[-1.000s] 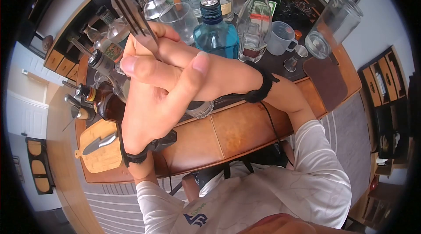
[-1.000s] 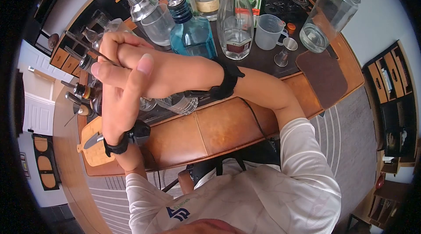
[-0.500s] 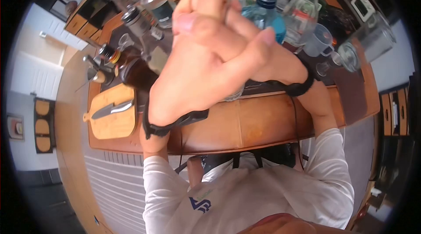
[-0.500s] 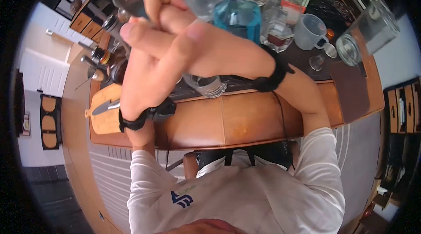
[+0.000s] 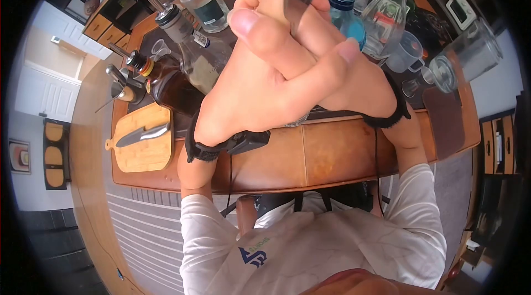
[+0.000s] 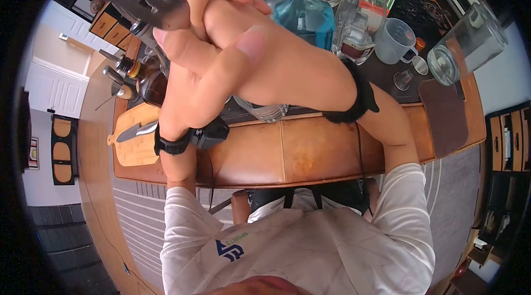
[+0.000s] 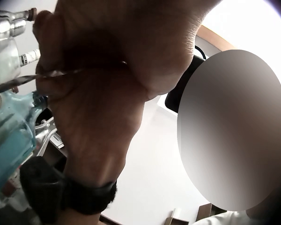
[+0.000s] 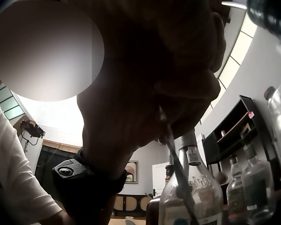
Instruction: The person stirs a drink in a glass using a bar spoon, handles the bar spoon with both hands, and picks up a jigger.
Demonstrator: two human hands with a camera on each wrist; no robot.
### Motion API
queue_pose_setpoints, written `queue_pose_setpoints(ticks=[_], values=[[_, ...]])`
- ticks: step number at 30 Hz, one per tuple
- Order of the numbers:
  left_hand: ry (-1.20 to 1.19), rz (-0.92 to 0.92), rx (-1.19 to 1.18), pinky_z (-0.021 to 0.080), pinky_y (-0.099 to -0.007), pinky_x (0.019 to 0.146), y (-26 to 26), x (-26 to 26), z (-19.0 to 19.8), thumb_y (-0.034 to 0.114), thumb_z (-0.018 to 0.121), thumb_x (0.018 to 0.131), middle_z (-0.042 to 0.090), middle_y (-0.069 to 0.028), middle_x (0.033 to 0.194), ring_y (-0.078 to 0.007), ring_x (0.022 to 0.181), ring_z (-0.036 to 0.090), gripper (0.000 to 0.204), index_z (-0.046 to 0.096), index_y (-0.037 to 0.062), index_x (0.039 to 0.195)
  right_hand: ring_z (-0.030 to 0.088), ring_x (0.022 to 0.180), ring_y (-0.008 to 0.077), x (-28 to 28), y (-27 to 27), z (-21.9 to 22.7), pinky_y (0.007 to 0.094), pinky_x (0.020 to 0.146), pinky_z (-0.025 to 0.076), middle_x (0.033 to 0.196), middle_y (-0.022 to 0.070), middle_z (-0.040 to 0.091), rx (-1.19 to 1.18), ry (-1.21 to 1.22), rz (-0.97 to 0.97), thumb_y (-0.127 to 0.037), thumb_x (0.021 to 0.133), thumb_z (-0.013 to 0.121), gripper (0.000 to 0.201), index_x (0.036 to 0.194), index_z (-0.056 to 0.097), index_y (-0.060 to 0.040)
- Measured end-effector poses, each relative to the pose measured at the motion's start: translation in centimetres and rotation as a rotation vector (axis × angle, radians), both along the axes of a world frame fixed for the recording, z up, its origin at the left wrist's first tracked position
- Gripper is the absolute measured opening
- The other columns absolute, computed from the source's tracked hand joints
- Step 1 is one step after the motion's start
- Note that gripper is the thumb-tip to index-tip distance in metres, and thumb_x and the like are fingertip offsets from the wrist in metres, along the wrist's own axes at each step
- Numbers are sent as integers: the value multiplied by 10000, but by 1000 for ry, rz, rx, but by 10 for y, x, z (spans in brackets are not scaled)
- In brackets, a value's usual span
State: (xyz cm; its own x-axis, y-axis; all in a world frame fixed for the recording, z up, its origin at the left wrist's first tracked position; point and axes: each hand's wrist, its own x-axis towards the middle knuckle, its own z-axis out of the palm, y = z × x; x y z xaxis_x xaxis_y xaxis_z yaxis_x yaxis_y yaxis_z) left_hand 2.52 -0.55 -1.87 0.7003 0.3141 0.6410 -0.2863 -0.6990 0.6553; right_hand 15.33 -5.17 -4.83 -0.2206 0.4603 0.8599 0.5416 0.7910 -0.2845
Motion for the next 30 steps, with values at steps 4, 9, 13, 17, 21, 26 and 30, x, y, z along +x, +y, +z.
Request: queue_pose_setpoints(ticks=[4, 9, 13, 17, 21, 26, 30], values=[[-3, 10, 46, 435, -423, 802, -1, -3, 1, 231, 774, 778, 585, -183, 1059, -315, 963, 542, 557, 544, -57, 1196, 615, 810, 278, -9, -19, 4, 350, 670, 467, 873, 116, 545, 1, 8, -80, -128, 939, 599, 166, 1039, 611, 4], [-9, 20, 105, 445, -418, 797, -5, -3, 2, 224, 770, 791, 594, -177, 1039, -306, 945, 556, 523, 553, -54, 1178, 655, 833, 317, -14, -40, 28, 367, 683, 494, 913, 155, 596, -654, 198, -21, -148, 945, 588, 176, 987, 628, 19], [-16, 32, 151, 452, -414, 794, -10, -1, 3, 217, 766, 801, 602, -172, 1022, -299, 931, 567, 496, 560, -52, 1163, 635, 829, 302, -9, -28, 10, 360, 706, 480, 923, 130, 577, -173, -24, -114, -146, 935, 606, 177, 1037, 626, -3], [-24, 48, 190, 460, -410, 791, -6, -5, 5, 211, 763, 811, 609, -168, 1005, -292, 916, 577, 469, 567, -49, 1148, 591, 850, 266, -8, -23, 4, 345, 720, 453, 922, 93, 533, -122, 11, -66, -110, 921, 613, 190, 1095, 623, -36], [-33, 66, 229, 467, -406, 788, -7, -6, 6, 205, 760, 821, 616, -163, 988, -285, 902, 588, 442, 574, -47, 1134, 560, 860, 250, -8, -15, 2, 344, 713, 442, 922, 72, 506, -28, 13, -20, -91, 903, 628, 230, 1133, 630, -80], [-42, 88, 276, 477, -401, 784, -6, -5, 7, 197, 755, 834, 625, -157, 968, -276, 884, 602, 409, 583, -44, 1116, 509, 877, 224, -5, 2, 0, 341, 702, 424, 923, 37, 461, 127, 23, 55, -60, 874, 653, 336, 1196, 643, -155], [-48, 105, 313, 484, -397, 780, -3, -6, 9, 191, 752, 845, 632, -152, 951, -268, 870, 613, 382, 590, -42, 1101, 510, 858, 227, -15, 7, -1, 340, 697, 424, 924, 38, 460, 27, 86, 30, -57, 863, 663, 379, 1222, 638, -177]])
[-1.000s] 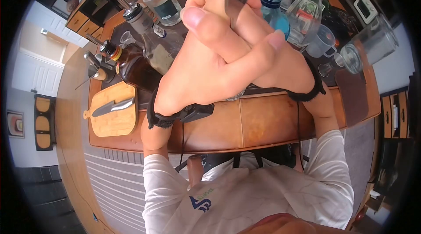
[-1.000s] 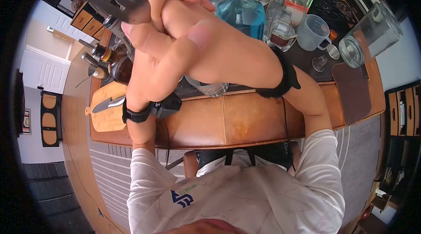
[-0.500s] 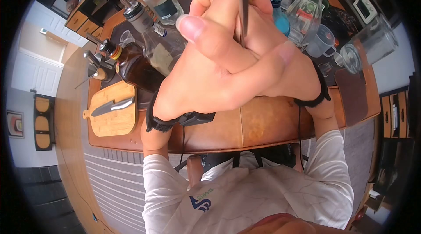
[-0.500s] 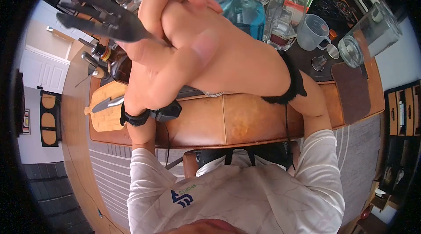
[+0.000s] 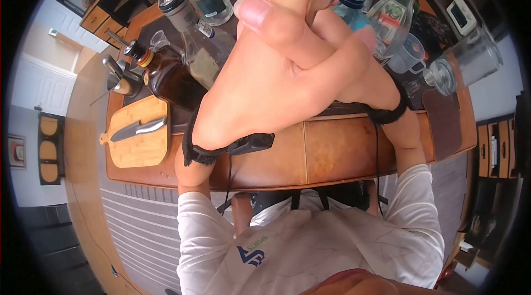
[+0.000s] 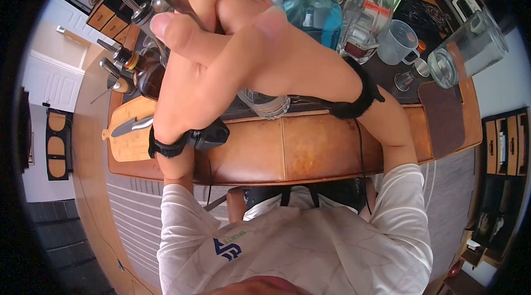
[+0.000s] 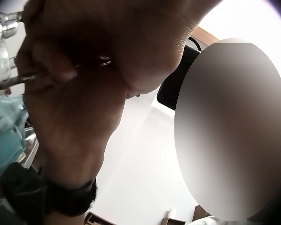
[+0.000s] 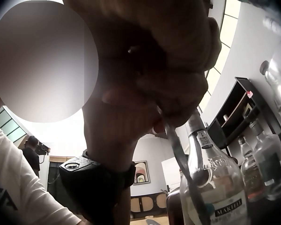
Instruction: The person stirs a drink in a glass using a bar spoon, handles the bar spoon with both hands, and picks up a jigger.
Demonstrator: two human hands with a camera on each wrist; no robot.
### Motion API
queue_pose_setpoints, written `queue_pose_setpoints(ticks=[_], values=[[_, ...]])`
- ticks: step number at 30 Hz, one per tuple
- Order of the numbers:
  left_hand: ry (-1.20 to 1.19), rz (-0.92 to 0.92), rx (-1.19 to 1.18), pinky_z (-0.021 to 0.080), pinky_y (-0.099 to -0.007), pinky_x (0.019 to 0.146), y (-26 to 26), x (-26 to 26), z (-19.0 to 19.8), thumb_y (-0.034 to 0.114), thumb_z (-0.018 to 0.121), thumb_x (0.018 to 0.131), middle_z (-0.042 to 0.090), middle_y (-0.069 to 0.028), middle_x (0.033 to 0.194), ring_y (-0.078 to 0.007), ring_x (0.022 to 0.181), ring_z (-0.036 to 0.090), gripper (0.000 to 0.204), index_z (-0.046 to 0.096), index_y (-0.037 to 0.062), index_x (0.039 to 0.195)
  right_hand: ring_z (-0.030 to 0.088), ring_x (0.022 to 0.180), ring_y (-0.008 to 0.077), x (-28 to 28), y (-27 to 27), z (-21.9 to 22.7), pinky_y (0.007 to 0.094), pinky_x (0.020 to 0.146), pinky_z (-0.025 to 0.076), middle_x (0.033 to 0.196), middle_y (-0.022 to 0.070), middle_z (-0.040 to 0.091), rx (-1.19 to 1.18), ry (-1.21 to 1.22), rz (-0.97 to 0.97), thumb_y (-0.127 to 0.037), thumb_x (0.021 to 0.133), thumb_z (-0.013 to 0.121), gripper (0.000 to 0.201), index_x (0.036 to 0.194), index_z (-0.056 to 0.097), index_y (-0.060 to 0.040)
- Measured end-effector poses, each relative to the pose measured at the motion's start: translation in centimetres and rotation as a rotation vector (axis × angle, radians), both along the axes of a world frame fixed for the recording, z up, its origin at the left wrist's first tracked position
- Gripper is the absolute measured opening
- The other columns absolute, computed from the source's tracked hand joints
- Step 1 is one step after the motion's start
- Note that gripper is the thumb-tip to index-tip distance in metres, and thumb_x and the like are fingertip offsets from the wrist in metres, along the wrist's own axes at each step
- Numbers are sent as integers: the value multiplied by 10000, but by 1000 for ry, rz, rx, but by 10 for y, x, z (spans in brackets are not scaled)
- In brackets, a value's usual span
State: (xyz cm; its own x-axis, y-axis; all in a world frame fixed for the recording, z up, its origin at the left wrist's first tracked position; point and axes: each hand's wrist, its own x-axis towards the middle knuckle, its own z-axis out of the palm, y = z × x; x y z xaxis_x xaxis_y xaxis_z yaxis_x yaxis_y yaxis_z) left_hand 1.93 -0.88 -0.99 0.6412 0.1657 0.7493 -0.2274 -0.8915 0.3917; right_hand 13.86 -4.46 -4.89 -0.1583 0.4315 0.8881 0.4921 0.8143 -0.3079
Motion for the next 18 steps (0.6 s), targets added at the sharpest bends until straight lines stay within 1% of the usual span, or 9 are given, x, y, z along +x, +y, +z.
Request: queue_pose_setpoints(ticks=[6, 8, 10, 11, 13, 14, 16, 17, 18], values=[[-6, 17, 63, 495, -391, 776, 3, -1, 2, 181, 747, 860, 643, -145, 926, -258, 849, 629, 343, 600, -39, 1079, 510, 825, 233, -4, -9, 1, 339, 688, 424, 925, 39, 459, -162, 107, -44, -52, 844, 680, 453, 1264, 629, -215], [-7, 19, 73, 497, -390, 775, 3, 2, 2, 180, 746, 863, 644, -144, 922, -256, 845, 631, 337, 602, -38, 1075, 517, 771, 242, -1, -19, 9, 351, 642, 424, 918, 53, 459, 84, -478, -581, -84, 846, 680, 456, 1273, 614, -232], [-44, -143, -194, 494, -402, 786, 5, 8, -1, 136, 730, 839, 645, -151, 928, -263, 848, 631, 293, 596, -31, 1040, 521, 773, 246, 0, -17, 7, 356, 634, 424, 926, 58, 466, 110, -460, -567, -84, 843, 681, 457, 1270, 615, -233], [-44, -144, -195, 494, -402, 786, 8, 9, -2, 136, 730, 839, 645, -151, 928, -263, 848, 631, 293, 596, -31, 1040, 525, 774, 250, 1, -15, 4, 362, 627, 424, 935, 64, 472, 137, -442, -553, -85, 839, 681, 458, 1267, 615, -234], [-105, -182, 6, 494, -402, 797, 13, 11, -3, 119, 716, 838, 647, -153, 925, -266, 859, 633, 285, 595, -29, 1050, 533, 777, 259, 3, -8, -1, 373, 613, 424, 951, 74, 485, 190, -405, -524, -87, 832, 683, 461, 1262, 616, -237], [-105, -183, 6, 494, -402, 797, 13, 11, -3, 119, 716, 838, 647, -153, 925, -266, 859, 633, 285, 595, -29, 1050, 536, 778, 263, 4, -5, -5, 378, 605, 424, 960, 80, 491, 216, -387, -509, -87, 828, 684, 462, 1259, 616, -238], [-66, -227, -165, 492, -396, 818, 13, 13, -3, 113, 707, 840, 642, -153, 948, -263, 895, 629, 291, 589, -25, 1067, 544, 781, 271, 6, 2, -11, 389, 591, 424, 976, 91, 504, 268, -351, -480, -89, 820, 685, 464, 1253, 617, -241], [-66, -227, -166, 492, -396, 818, 11, 13, -4, 113, 707, 840, 642, -153, 948, -263, 895, 629, 291, 589, -25, 1067, 548, 782, 275, 7, 5, -14, 394, 584, 424, 985, 96, 510, 293, -333, -465, -89, 817, 686, 465, 1251, 618, -242], [-90, -186, -122, 492, -394, 824, 9, 14, -5, 111, 704, 840, 635, -152, 960, -263, 911, 626, 296, 585, -24, 1076, 552, 784, 279, 8, 7, -16, 400, 576, 424, 993, 102, 516, 319, -315, -449, -90, 813, 686, 466, 1248, 618, -243]])
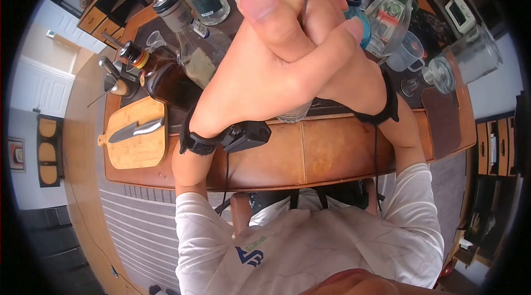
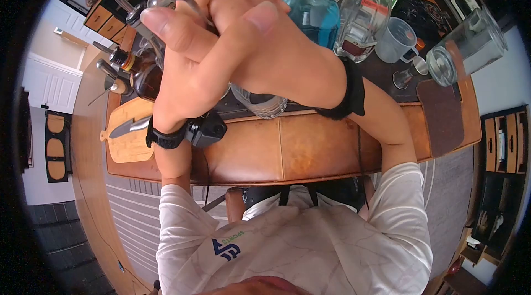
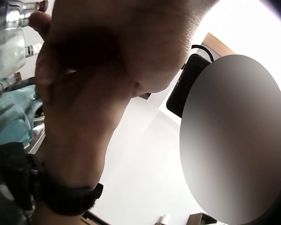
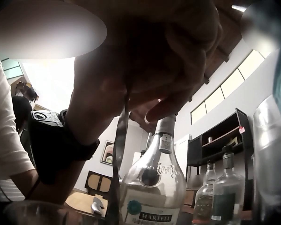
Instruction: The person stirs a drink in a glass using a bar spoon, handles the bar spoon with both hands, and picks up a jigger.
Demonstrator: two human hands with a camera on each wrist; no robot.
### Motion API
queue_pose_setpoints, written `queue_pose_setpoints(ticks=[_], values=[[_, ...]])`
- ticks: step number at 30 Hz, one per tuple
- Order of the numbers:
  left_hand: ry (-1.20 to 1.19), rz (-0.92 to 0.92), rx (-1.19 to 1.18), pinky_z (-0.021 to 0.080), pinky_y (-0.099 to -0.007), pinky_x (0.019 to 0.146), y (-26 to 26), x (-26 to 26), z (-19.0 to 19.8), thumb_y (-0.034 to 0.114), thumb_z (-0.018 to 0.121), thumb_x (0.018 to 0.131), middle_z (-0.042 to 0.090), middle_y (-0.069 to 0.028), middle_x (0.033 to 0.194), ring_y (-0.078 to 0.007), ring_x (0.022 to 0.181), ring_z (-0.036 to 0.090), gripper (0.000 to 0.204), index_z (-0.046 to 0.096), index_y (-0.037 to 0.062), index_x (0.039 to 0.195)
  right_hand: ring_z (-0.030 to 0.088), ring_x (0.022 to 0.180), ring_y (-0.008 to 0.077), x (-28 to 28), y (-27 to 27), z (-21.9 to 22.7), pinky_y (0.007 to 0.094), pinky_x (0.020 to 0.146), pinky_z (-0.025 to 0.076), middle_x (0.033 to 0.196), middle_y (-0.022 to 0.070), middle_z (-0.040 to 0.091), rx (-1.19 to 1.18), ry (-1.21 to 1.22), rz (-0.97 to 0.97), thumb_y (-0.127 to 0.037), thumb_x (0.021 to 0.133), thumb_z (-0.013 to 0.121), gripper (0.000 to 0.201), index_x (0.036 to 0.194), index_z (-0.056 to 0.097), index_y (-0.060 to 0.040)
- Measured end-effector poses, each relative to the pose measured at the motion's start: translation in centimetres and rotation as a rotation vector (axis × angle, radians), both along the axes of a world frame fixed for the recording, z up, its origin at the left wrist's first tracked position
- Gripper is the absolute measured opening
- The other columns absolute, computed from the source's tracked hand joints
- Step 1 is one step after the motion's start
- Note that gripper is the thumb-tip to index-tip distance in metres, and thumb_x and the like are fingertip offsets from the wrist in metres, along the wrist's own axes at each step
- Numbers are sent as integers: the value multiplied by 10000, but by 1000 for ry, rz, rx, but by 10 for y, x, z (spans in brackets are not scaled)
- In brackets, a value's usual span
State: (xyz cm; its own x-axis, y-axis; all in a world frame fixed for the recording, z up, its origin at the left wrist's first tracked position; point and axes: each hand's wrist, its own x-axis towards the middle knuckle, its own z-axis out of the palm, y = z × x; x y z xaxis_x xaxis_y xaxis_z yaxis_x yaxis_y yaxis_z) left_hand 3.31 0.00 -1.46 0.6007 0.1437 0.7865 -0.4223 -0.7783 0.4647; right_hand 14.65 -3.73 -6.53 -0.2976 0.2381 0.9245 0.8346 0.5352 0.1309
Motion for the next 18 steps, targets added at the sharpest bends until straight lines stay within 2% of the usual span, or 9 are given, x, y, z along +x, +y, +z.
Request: queue_pose_setpoints(ticks=[2, 5, 9, 12, 14, 18], values=[[-25, 45, 39, 492, -392, 830, 0, 0, 1, 109, 701, 840, 629, -152, 973, -263, 926, 624, 302, 582, -22, 1085, 560, 786, 288, 1, 2, -2, 410, 562, 424, 1010, 113, 529, 51, 18, 43, -91, 806, 688, 468, 1242, 619, -246], [3, 25, 82, 490, -388, 840, 3, -1, 3, 98, 699, 836, 613, -156, 990, -258, 938, 614, 311, 580, -20, 1098, 569, 778, 294, -2, -4, 3, 412, 571, 429, 1001, 105, 537, 48, 14, 0, -90, 799, 688, 438, 1210, 627, -228], [3, -7, 13, 490, -387, 840, 1, -1, 2, 100, 700, 836, 610, -160, 991, -260, 934, 614, 314, 580, -22, 1099, 587, 774, 296, -1, -16, 12, 412, 588, 437, 978, 105, 548, -70, 13, 5, -81, 803, 692, 423, 1202, 625, -204], [2, -29, -38, 490, -386, 839, -1, -2, 0, 102, 701, 835, 608, -164, 992, -262, 931, 614, 317, 580, -22, 1100, 600, 774, 298, 7, -13, 8, 412, 609, 447, 961, 113, 559, -80, -104, -12, -74, 820, 690, 425, 1221, 621, -194], [0, -44, -72, 490, -386, 839, -2, -2, -1, 103, 701, 835, 606, -166, 992, -263, 929, 613, 318, 581, -23, 1101, 606, 789, 300, -1, -31, 26, 403, 616, 452, 948, 126, 570, -141, 52, 100, -83, 836, 695, 441, 1255, 619, -196], [-1, -72, -143, 491, -385, 838, -5, -3, -3, 104, 702, 834, 604, -171, 994, -266, 924, 613, 322, 581, -24, 1103, 602, 794, 298, 5, -8, 5, 395, 628, 453, 949, 129, 578, -99, 65, 153, -90, 837, 701, 475, 1290, 614, -205]])
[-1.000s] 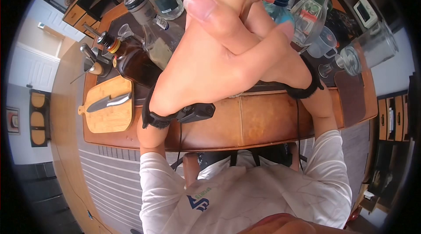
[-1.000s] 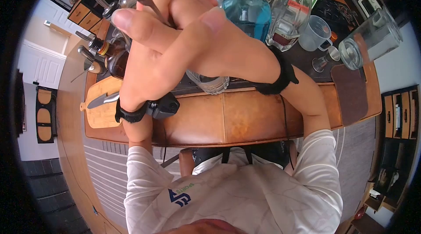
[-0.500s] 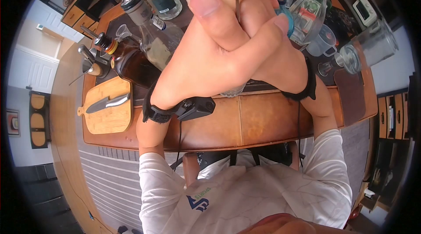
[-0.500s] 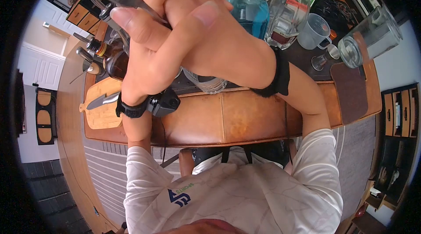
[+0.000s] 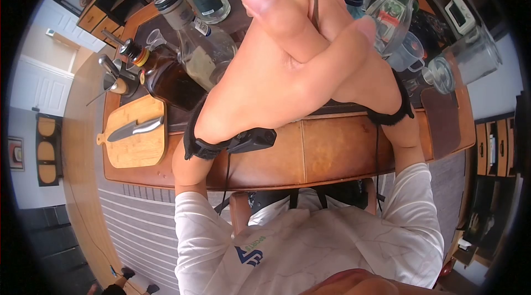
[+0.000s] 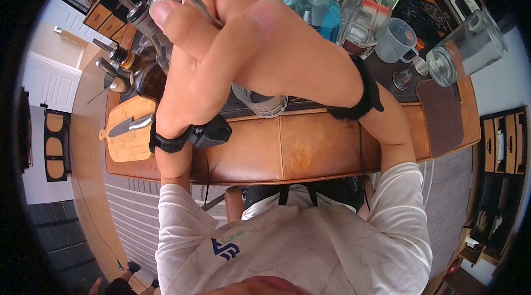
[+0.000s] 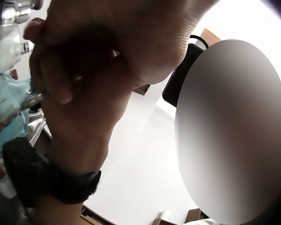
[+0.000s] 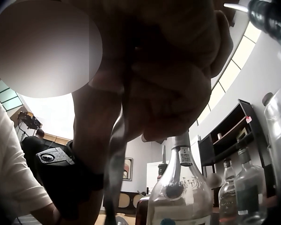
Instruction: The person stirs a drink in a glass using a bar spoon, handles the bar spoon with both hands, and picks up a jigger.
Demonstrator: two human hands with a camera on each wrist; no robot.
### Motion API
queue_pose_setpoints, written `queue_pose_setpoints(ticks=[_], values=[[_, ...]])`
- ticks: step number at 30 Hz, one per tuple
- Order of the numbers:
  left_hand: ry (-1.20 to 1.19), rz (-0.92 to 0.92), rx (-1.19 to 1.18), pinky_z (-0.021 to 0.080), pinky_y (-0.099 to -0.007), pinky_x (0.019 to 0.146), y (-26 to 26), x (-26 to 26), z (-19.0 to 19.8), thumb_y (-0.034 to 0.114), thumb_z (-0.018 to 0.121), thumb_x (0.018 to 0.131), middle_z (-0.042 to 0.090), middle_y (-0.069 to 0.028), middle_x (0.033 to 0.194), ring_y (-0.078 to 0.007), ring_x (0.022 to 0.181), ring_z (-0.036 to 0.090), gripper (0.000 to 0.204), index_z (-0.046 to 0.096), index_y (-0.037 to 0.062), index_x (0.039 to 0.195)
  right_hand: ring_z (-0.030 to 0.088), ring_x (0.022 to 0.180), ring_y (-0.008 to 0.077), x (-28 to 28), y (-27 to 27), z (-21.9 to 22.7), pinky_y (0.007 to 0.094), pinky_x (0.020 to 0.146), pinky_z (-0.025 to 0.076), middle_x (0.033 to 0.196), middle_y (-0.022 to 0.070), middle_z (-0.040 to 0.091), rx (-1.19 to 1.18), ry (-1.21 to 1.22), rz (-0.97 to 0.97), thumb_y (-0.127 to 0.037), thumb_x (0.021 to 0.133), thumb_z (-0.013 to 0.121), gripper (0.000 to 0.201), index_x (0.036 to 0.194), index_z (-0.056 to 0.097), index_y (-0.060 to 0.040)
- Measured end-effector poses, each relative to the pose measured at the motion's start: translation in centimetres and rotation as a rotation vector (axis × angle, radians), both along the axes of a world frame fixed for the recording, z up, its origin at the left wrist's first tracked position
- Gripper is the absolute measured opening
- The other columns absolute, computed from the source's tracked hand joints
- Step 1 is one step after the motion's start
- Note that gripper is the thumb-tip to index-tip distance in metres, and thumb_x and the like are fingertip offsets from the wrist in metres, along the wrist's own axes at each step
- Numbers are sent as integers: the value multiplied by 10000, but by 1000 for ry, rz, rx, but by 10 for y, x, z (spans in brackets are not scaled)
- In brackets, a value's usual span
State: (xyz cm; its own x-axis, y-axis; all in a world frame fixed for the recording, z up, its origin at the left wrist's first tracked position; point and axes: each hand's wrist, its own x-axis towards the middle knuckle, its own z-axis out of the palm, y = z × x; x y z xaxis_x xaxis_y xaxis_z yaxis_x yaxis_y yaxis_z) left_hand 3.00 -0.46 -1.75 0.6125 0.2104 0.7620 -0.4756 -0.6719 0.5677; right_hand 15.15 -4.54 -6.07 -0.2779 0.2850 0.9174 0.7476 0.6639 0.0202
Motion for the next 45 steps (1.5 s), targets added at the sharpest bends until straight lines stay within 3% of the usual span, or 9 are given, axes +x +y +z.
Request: queue_pose_setpoints(ticks=[5, 10, 13, 18, 20, 30, 33, 35, 45], values=[[0, -30, -72, 491, -385, 838, 0, -1, 0, 106, 703, 833, 601, -176, 995, -268, 920, 612, 325, 581, -25, 1104, 595, 821, 277, -9, -16, 14, 384, 649, 453, 976, 117, 567, -35, 10, -106, -92, 875, 690, 477, 1324, 593, -223], [-290, 252, 712, 475, -410, 831, 22, 14, -15, 171, 730, 842, 584, -200, 1008, -294, 930, 593, 401, 563, -61, 1124, 579, 831, 260, 6, 2, -4, 372, 659, 446, 978, 108, 565, 54, -68, -108, -77, 887, 682, 528, 1375, 576, -250], [160, 100, -119, 468, -412, 819, 0, -3, 0, 189, 738, 843, 581, -193, 997, -288, 917, 582, 397, 573, -55, 1110, 554, 841, 249, 9, 12, -7, 370, 665, 439, 976, 103, 559, 95, -110, -86, -68, 886, 680, 564, 1403, 567, -262], [44, 244, 200, 464, -403, 812, 4, 1, 3, 196, 735, 842, 579, -176, 975, -276, 893, 576, 349, 586, -32, 1062, 529, 862, 255, -5, -12, 16, 384, 676, 432, 1001, 104, 552, -229, -66, -186, -73, 877, 674, 563, 1402, 577, -249], [113, 263, 197, 462, -400, 816, 2, 0, 8, 195, 734, 841, 580, -168, 969, -274, 890, 575, 340, 586, -26, 1053, 555, 874, 283, 1, 0, 9, 417, 678, 441, 1025, 121, 560, -93, 28, 92, -67, 866, 661, 538, 1372, 593, -237], [-74, 210, 189, 479, -410, 828, -7, 8, 2, 102, 730, 821, 613, -147, 929, -254, 898, 599, 335, 594, -35, 1094, 600, 805, 312, -17, 14, 1, 416, 622, 458, 1020, 155, 566, 411, 233, 25, -116, 865, 656, 420, 1272, 608, -208], [-77, 7, 66, 487, -400, 808, 8, 11, -7, 90, 723, 825, 627, -155, 943, -250, 888, 614, 339, 596, -39, 1111, 615, 694, 307, -13, -12, 20, 408, 548, 440, 933, 151, 606, 73, -252, -371, -165, 855, 674, 290, 1138, 630, -124], [-77, -62, 24, 490, -397, 801, 13, 10, -4, 86, 721, 827, 632, -157, 948, -249, 884, 619, 341, 596, -41, 1117, 631, 613, 317, -13, -2, 12, 429, 502, 430, 786, 133, 635, -141, 182, -113, -194, 836, 696, 228, 992, 622, -44], [-103, -67, 3, 517, -404, 832, 13, 13, -16, 79, 713, 839, 639, -179, 990, -281, 905, 648, 342, 598, -54, 1133, 653, 617, 322, -7, -14, 22, 429, 530, 460, 707, 116, 646, -237, 287, 36, -205, 793, 736, 252, 879, 603, -9]])
